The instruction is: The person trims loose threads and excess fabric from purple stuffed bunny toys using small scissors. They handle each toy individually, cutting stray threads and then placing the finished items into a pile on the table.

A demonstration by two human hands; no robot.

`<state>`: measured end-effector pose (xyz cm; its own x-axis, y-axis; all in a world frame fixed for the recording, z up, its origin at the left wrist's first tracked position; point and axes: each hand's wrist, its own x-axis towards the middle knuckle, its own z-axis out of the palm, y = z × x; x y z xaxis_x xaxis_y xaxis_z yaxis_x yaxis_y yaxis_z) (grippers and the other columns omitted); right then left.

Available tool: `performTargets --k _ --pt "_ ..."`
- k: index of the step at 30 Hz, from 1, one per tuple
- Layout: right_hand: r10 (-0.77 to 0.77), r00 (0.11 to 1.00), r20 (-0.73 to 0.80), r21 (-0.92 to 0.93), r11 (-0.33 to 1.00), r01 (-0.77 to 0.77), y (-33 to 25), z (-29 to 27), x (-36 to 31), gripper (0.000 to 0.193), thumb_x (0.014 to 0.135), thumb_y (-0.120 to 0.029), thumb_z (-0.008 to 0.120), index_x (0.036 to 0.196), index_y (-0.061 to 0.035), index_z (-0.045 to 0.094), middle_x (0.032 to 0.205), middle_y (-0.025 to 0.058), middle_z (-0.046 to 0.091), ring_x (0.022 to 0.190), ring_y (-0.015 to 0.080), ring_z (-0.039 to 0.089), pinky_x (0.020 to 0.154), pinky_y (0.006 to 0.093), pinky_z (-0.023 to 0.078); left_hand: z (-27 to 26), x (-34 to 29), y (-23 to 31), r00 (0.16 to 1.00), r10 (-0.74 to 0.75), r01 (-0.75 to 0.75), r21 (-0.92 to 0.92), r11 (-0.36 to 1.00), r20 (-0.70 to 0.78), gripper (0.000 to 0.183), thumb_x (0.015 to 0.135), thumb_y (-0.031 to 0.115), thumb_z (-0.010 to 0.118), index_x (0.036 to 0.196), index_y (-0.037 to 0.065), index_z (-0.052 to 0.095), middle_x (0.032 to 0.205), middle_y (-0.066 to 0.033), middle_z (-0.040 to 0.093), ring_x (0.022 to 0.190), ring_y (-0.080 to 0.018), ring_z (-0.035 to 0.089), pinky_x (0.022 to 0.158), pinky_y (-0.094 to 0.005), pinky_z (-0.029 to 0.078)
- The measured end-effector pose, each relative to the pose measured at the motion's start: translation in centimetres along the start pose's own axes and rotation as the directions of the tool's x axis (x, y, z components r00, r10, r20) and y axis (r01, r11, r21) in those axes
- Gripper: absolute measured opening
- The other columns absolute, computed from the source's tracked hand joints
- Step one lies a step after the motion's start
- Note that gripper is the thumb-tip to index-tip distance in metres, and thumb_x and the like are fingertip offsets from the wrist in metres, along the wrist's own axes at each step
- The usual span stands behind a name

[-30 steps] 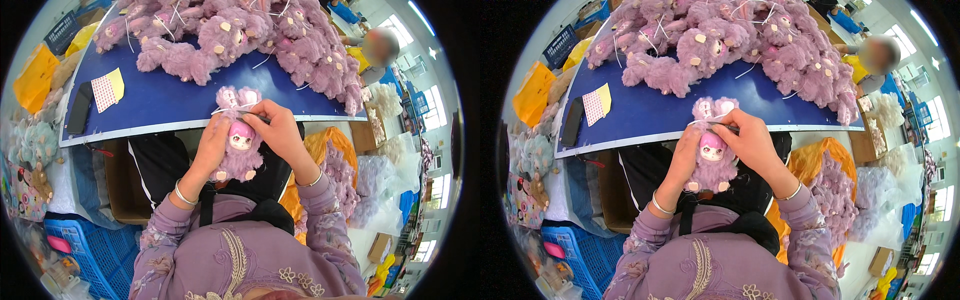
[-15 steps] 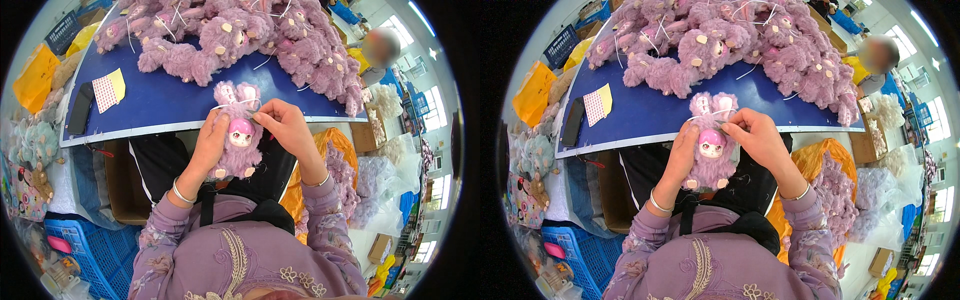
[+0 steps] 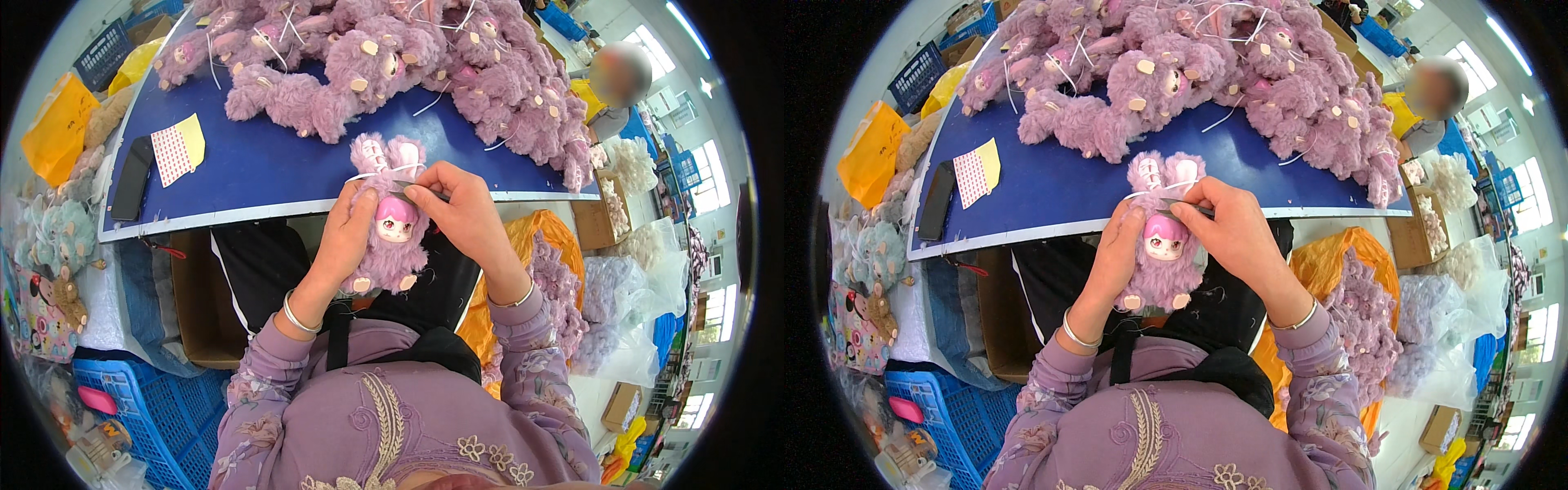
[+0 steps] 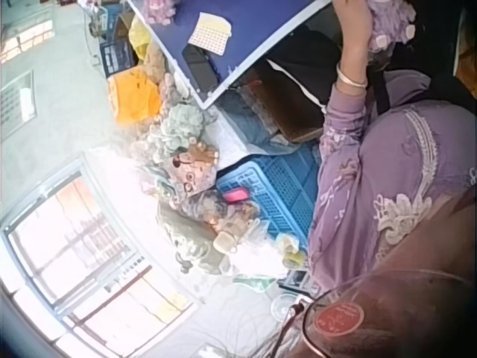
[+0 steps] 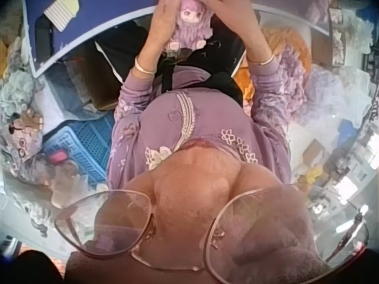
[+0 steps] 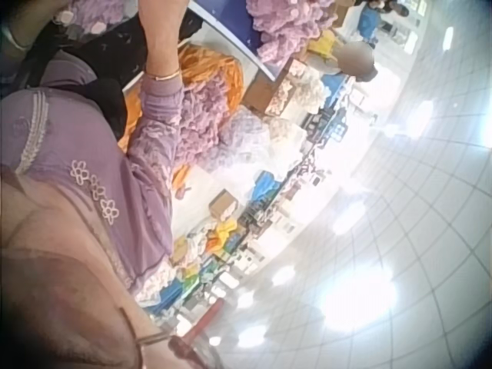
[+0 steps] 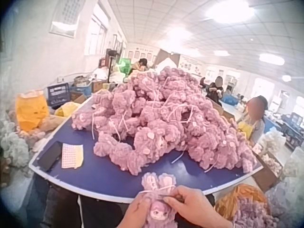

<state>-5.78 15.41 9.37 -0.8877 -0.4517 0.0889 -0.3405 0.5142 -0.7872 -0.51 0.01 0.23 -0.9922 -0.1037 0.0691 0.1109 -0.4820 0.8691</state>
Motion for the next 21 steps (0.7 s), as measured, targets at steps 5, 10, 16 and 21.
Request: performTargets --k 5,10,16,21 --pt "-0.022 1.0 -0.002 -0.037 0.999 0.022 0.0 0.0 -0.1 0.023 0.085 -0.017 0.068 0.089 0.0047 0.063 0.074 0.0139 0.065 0.065 0.0182 0.061 0.061 0.0315 0.048 0.0 -0.1 0.0 1.0 -0.006 0.006 -0.008 1.0 -0.003 0.032 0.1 0.02 0.041 0.124 -0.001 0.049 0.109 -0.0062 0.058 0.096 -0.0096 0.054 0.086 -0.0255 0.045" --pt "-0.021 1.0 -0.003 -0.049 0.999 0.02 -0.2 0.0 0.0 0.022 0.085 -0.017 0.068 0.089 0.0043 0.063 0.073 0.0143 0.065 0.064 0.0187 0.061 0.061 0.0318 0.048 -0.1 -0.1 0.0 1.0 -0.006 0.006 0.028 1.0 -0.005 0.032 0.1 0.02 0.042 0.124 0.0 0.05 0.108 -0.0058 0.058 0.095 -0.0096 0.054 0.086 -0.0255 0.045" --pt "-0.05 0.999 0.004 0.0 0.999 0.05 0.4 0.4 0.2 0.022 0.085 -0.017 0.069 0.087 0.004 0.063 0.073 0.0118 0.065 0.064 0.017 0.06 0.06 0.0311 0.047 -0.3 -0.1 -0.4 1.0 -0.019 0.02 0.023 1.0 -0.002 0.033 0.099 0.02 0.042 0.123 0.0 0.051 0.108 -0.0058 0.058 0.096 -0.0096 0.053 0.086 -0.0254 0.045" --pt "0.163 0.965 0.207 0.403 0.884 -0.236 1.2 0.1 0.9 0.017 0.092 -0.016 0.064 0.091 0.0004 0.061 0.073 0.0001 0.058 0.06 0.0025 0.046 0.051 0.0191 0.036 -0.1 -0.2 -0.4 1.0 -0.019 0.019 0.023 1.0 0.005 0.033 0.099 0.021 0.043 0.123 0.0 0.051 0.108 -0.0063 0.058 0.096 -0.01 0.054 0.086 -0.0253 0.045"
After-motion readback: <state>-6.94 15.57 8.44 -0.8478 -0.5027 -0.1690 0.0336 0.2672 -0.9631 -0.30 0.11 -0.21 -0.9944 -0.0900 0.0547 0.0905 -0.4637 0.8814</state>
